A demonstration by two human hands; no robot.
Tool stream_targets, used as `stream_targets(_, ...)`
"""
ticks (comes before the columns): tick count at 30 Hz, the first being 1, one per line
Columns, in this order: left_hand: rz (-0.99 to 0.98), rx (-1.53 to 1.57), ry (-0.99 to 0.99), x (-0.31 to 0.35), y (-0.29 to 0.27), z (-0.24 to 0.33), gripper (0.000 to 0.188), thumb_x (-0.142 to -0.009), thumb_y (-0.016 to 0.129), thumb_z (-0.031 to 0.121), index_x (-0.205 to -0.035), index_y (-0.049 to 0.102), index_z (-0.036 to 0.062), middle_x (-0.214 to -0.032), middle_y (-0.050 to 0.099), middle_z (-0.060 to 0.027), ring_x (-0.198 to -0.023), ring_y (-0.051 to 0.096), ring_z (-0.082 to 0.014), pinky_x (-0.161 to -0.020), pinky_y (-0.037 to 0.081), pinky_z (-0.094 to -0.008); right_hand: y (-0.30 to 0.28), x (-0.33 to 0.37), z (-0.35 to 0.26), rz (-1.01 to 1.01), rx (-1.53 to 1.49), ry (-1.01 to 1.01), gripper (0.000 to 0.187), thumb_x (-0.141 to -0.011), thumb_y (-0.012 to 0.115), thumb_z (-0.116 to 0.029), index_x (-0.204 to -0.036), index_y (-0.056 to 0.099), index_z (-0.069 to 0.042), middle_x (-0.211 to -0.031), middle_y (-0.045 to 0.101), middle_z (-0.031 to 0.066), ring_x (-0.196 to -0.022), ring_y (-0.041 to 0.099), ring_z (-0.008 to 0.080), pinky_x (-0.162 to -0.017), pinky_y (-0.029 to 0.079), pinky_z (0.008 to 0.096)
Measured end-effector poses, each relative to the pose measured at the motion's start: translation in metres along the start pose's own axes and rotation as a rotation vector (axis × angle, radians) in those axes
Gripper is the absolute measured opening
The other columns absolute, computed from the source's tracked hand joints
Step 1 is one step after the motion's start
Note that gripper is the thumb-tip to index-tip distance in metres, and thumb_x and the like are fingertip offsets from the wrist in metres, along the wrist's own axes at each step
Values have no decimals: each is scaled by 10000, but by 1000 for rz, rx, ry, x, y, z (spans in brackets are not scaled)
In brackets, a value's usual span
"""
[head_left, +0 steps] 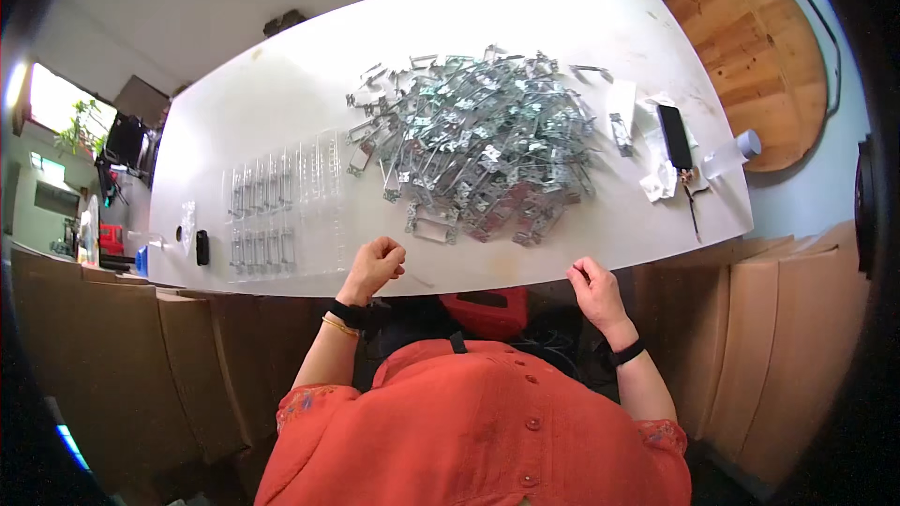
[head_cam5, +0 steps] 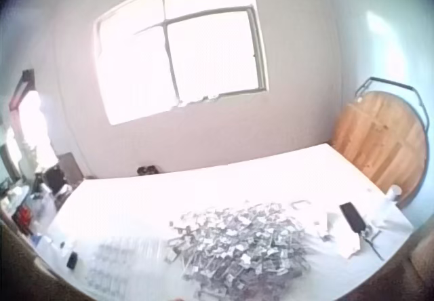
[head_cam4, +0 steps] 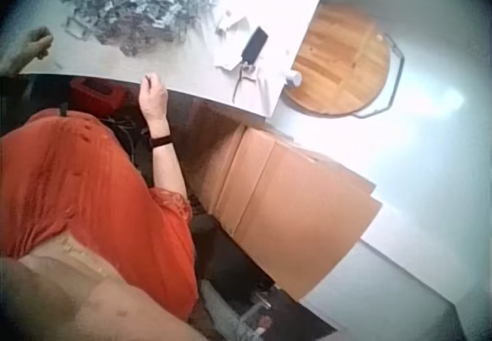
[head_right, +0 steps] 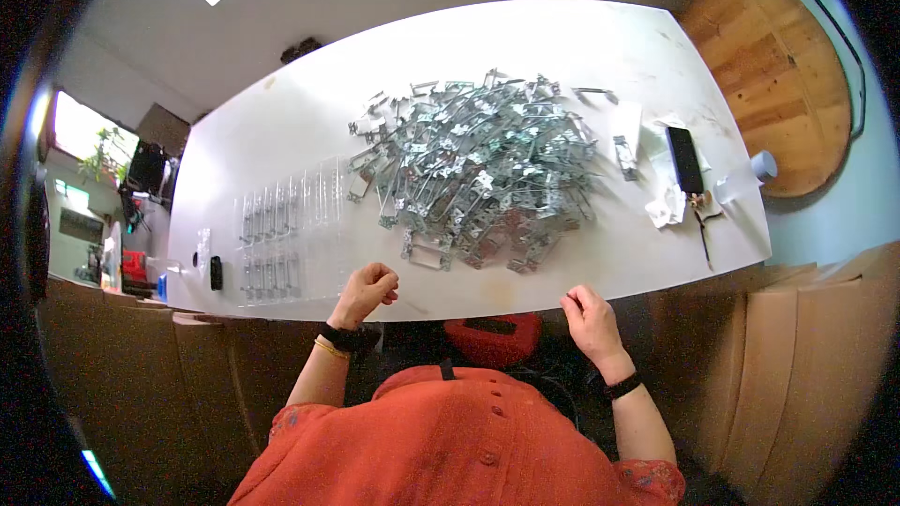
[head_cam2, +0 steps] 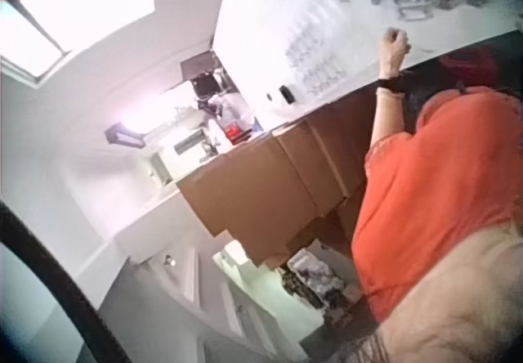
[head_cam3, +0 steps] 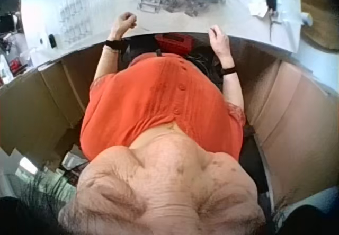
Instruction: The person assembles small metal brackets by hand, inserting a thin metal rod into the holes of two bracket pieces. They pick up the components from a pile on the table and place the assembled units into a clear plastic organizer tray. The process is repeated continuously throughout the video.
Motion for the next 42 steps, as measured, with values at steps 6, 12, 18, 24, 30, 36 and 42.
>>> stream_targets(6,15,-184,225,-29,-11,-15,216,-987,651,182,-981,683,-31,-798,701,-161,-727,715,-261,-674,552,-388,56,-40,-4,-6,91,-64,168,-1010,678,-170,-981,623,-14,-910,685,202,-836,678,414,-730,532,445)
stream_targets(12,150,-291,486,-15,-10,4,137,-976,656,131,-974,672,-5,-882,692,-211,-809,677,-384,-726,539,-440,64,-49,26,-114,-3,108,162,-1032,644,-190,-998,637,-32,-827,685,116,-781,678,199,-720,534,361)
stream_targets(18,329,-377,744,7,-4,3,74,-958,688,79,-1007,677,24,-923,660,-158,-806,674,-377,-725,544,-425,65,-47,22,-122,-120,90,217,-1082,605,-205,-938,602,-43,-808,645,-4,-784,593,93,-735,491,274)
stream_targets(24,467,-436,1008,33,20,3,291,-928,722,115,-1197,667,20,-1255,667,-178,-968,653,-383,-857,559,-446,68,-45,23,-49,-145,32,229,-1095,606,-229,-941,600,-60,-823,636,-15,-776,568,83,-726,471,261)
stream_targets(30,388,-708,947,23,42,6,578,-886,775,246,-1391,603,23,-1512,547,-171,-1077,620,-366,-939,538,-428,70,-51,26,-31,-216,-10,218,-1092,605,-223,-938,600,-70,-814,627,-14,-751,557,82,-701,469,269)
stream_targets(36,295,-754,851,17,49,3,545,-884,777,287,-1329,616,16,-1469,578,-161,-1084,624,-360,-960,523,-412,66,-53,33,1,-216,-41,218,-1089,607,-236,-949,607,-70,-822,641,-9,-743,567,84,-691,475,263)
stream_targets(42,493,-761,1004,11,49,13,599,-891,780,335,-1361,597,12,-1474,575,-164,-1260,566,-397,-1083,451,-513,67,-55,38,-11,-216,-5,213,-1089,610,-244,-952,615,-80,-826,648,-13,-733,570,75,-672,479,256)
Point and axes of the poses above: each hand's wrist, its own x-axis away from the middle knuckle, its own y-axis out of the palm, z = x × y, the point moved 9 cm from there along -x, towards the middle knuckle
